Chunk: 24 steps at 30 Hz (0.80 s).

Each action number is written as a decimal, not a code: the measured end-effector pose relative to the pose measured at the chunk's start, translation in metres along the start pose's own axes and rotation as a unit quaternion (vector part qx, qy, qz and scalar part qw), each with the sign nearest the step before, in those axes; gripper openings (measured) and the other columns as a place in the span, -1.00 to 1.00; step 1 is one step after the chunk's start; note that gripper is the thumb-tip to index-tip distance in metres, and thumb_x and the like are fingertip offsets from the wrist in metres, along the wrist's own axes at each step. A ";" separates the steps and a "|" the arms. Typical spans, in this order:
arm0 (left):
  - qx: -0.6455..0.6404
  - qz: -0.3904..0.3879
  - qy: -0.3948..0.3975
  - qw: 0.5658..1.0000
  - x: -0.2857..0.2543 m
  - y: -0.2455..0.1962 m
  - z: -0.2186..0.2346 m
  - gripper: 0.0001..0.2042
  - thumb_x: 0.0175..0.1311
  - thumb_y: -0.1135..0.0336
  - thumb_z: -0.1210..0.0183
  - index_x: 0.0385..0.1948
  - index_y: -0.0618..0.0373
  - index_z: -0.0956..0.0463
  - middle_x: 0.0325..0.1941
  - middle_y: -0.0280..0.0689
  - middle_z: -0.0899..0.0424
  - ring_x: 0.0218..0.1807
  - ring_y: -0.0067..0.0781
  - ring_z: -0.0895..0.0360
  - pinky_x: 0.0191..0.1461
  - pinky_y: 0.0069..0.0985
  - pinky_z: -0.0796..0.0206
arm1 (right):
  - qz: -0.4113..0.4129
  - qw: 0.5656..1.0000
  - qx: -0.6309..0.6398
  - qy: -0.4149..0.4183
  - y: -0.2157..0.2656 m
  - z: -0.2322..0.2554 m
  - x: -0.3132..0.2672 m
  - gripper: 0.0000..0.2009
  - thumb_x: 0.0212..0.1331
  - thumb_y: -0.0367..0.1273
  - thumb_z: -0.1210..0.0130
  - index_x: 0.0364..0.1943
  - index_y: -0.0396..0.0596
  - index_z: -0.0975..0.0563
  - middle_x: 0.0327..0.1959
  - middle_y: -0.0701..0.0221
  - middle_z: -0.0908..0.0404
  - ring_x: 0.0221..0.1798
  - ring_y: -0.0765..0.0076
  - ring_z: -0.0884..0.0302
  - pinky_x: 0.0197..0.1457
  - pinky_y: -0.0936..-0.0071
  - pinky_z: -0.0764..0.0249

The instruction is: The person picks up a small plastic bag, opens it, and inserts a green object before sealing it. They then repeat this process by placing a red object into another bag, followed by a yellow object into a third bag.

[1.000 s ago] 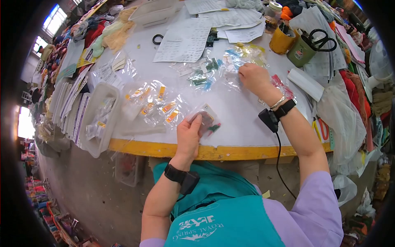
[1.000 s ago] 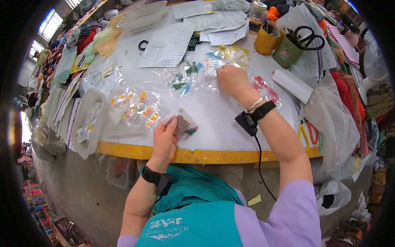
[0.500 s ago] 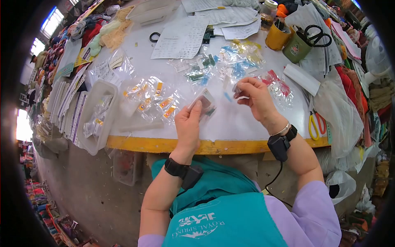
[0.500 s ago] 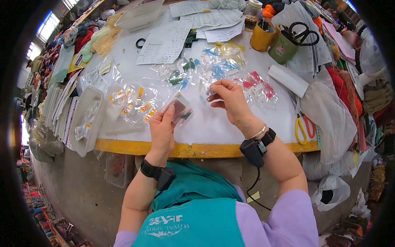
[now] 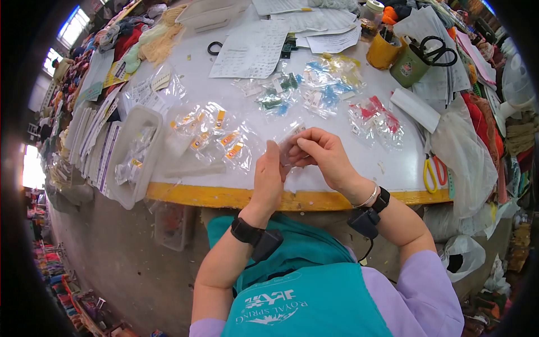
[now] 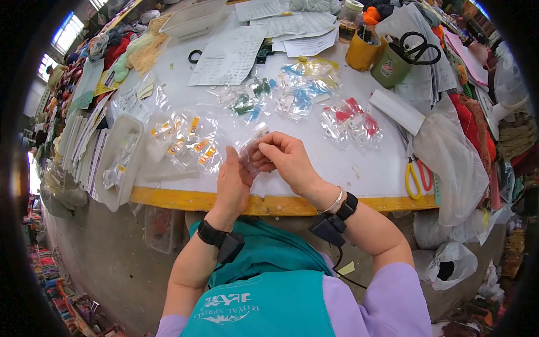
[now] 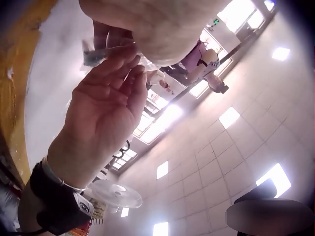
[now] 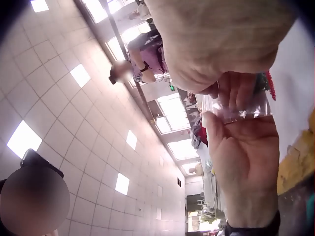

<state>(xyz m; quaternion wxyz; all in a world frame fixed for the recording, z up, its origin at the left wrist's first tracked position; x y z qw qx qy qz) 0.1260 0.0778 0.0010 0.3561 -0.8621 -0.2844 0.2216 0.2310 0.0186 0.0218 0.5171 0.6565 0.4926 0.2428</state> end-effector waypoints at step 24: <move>0.190 -0.027 -0.062 0.979 0.007 -0.001 0.032 -0.76 0.42 0.33 -0.08 -0.05 0.30 -0.57 -0.13 -0.30 -0.68 -0.14 -0.61 -0.56 -0.02 -0.60 -0.40 | 0.038 0.777 -0.588 -0.221 0.105 0.257 0.205 -0.56 -0.07 -0.27 -0.32 -0.07 -0.19 -0.62 -0.10 0.16 -0.68 -0.09 0.21 -0.64 0.02 0.39 -0.49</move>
Point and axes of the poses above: each hand's wrist, its own x-axis towards the middle knuckle, its own z-axis out of the back of the hand, y = z × x, the point moved 7 cm from there along x, towards the middle knuckle
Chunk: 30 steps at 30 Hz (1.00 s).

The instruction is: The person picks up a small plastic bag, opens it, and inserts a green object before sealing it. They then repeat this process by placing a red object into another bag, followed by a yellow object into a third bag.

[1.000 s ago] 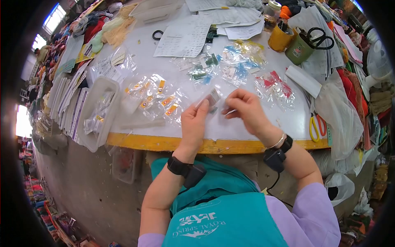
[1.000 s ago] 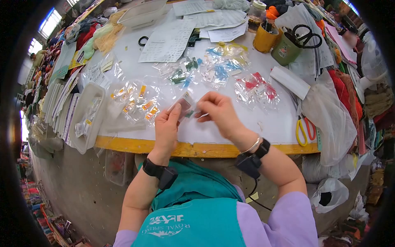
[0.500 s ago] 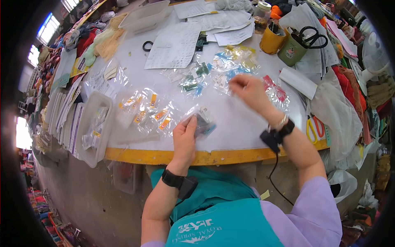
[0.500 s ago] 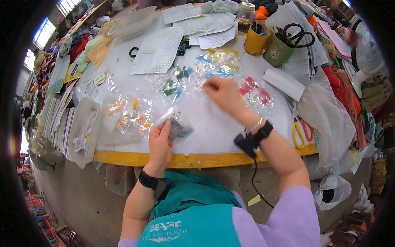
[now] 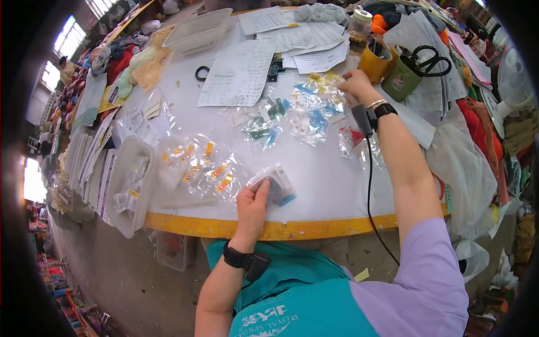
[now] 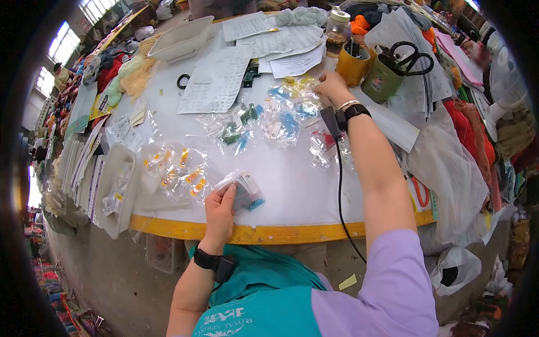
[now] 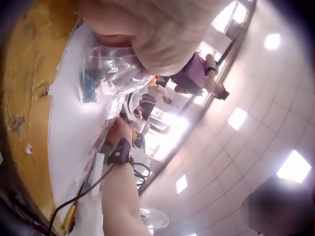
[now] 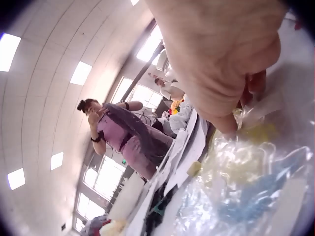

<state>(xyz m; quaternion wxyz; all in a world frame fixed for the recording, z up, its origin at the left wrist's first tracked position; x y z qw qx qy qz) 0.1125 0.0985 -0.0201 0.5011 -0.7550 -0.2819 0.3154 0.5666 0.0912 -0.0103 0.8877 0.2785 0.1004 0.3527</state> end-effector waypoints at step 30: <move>-0.121 0.045 0.058 0.990 0.003 0.001 -0.003 -0.71 0.46 0.28 0.00 0.02 0.33 -0.48 -0.08 -0.26 -0.63 -0.07 -0.50 -0.59 0.04 -0.51 -0.47 | 0.148 0.863 0.404 0.264 0.171 -0.007 -0.255 -0.75 0.14 -0.53 -0.16 -0.06 -0.19 -0.55 -0.32 0.44 -0.62 -0.29 0.60 -0.56 -0.21 0.61 -0.50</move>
Point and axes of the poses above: each hand's wrist, its own x-axis towards the middle knuckle, its own z-axis out of the back of the hand, y = z × x, the point moved 7 cm from there along x, towards the middle knuckle
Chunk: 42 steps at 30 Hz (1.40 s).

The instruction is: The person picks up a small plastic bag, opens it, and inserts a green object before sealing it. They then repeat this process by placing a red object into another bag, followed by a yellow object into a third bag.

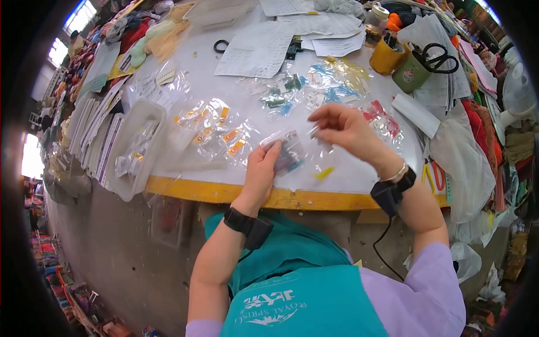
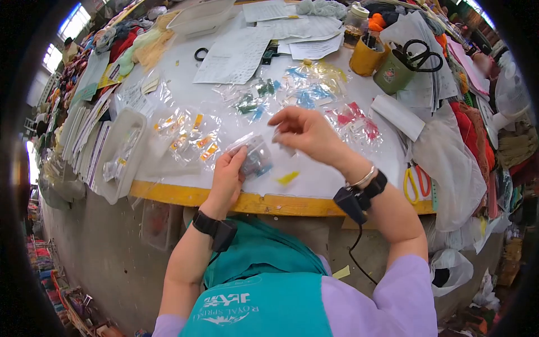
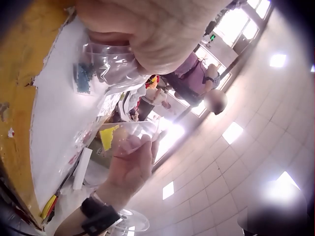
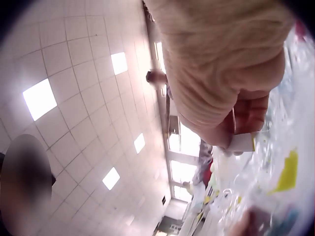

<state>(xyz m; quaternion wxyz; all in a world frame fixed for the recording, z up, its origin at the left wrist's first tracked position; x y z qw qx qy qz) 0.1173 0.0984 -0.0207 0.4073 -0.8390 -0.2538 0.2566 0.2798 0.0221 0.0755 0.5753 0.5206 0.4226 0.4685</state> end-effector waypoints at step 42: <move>0.077 0.160 -0.025 0.984 -0.042 -0.013 0.022 -0.80 0.34 0.23 0.02 -0.31 0.09 -0.55 -0.42 -0.37 -0.59 -0.44 -0.56 -0.51 -0.40 -0.64 -0.28 | 0.250 0.961 -0.111 -0.046 0.006 -0.069 -0.022 -0.84 0.03 -0.47 -0.33 -0.26 -0.03 -0.69 -0.05 0.38 -0.65 0.26 0.34 -0.37 0.25 0.39 -0.34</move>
Point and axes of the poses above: each hand's wrist, its own x-axis towards the middle knuckle, its own z-axis out of the back of the hand, y = z × x, the point moved 7 cm from there along x, towards the middle knuckle
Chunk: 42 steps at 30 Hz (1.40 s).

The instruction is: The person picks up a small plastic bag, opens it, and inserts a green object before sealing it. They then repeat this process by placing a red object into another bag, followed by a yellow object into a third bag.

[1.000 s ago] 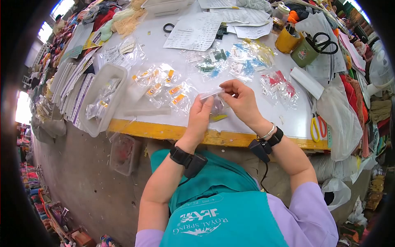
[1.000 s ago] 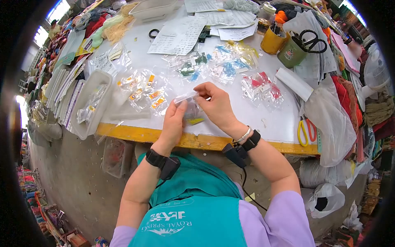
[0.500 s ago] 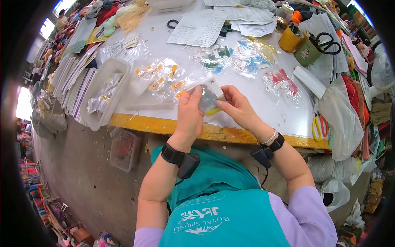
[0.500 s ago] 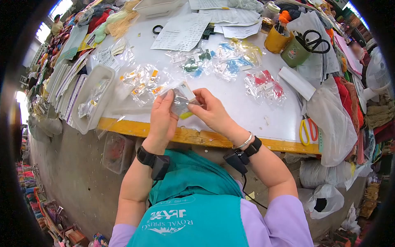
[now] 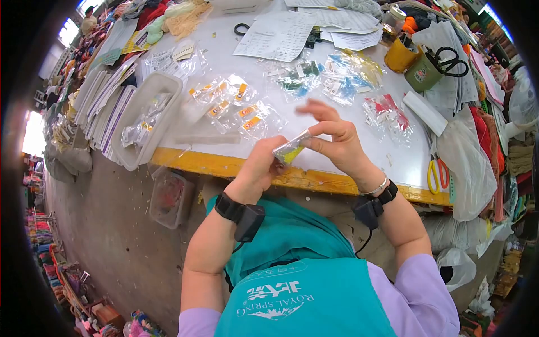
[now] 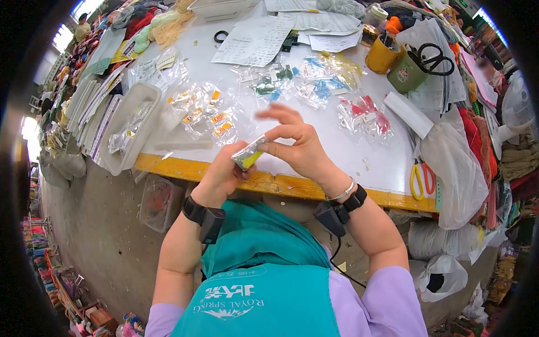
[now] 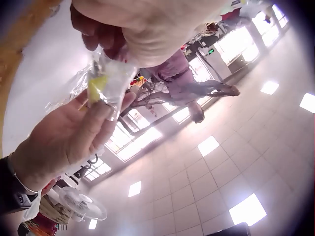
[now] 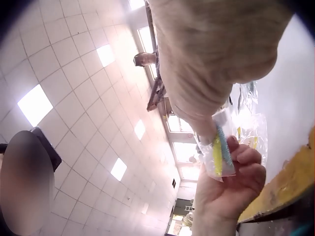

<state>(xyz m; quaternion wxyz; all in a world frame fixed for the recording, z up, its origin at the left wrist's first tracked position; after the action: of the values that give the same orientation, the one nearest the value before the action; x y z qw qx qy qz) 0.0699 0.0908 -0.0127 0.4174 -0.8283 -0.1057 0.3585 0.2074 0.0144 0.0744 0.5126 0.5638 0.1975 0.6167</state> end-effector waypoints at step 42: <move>0.265 -0.284 0.009 0.921 -0.045 -0.037 0.020 -0.79 0.24 0.59 -0.07 -0.15 0.17 -0.60 -0.03 -0.32 -0.47 -0.03 -0.56 -0.47 -0.04 -0.58 -0.38 | -0.400 0.885 0.228 0.078 -0.052 -0.045 -0.041 -0.75 0.16 -0.56 -0.13 -0.07 -0.35 -0.57 -0.33 0.28 -0.68 -0.37 0.53 -0.63 -0.22 0.63 -0.58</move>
<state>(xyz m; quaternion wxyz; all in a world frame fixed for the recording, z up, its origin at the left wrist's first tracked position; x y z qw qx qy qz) 0.0289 0.1048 0.0305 0.7068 -0.6260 -0.2339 0.2320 0.1816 0.0151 -0.0010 0.5559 0.4882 0.5805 0.3399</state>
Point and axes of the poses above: each hand's wrist, its own x-axis towards the middle knuckle, its own z-axis out of the back of the hand, y = z × x, the point moved 7 cm from there along x, towards the middle knuckle
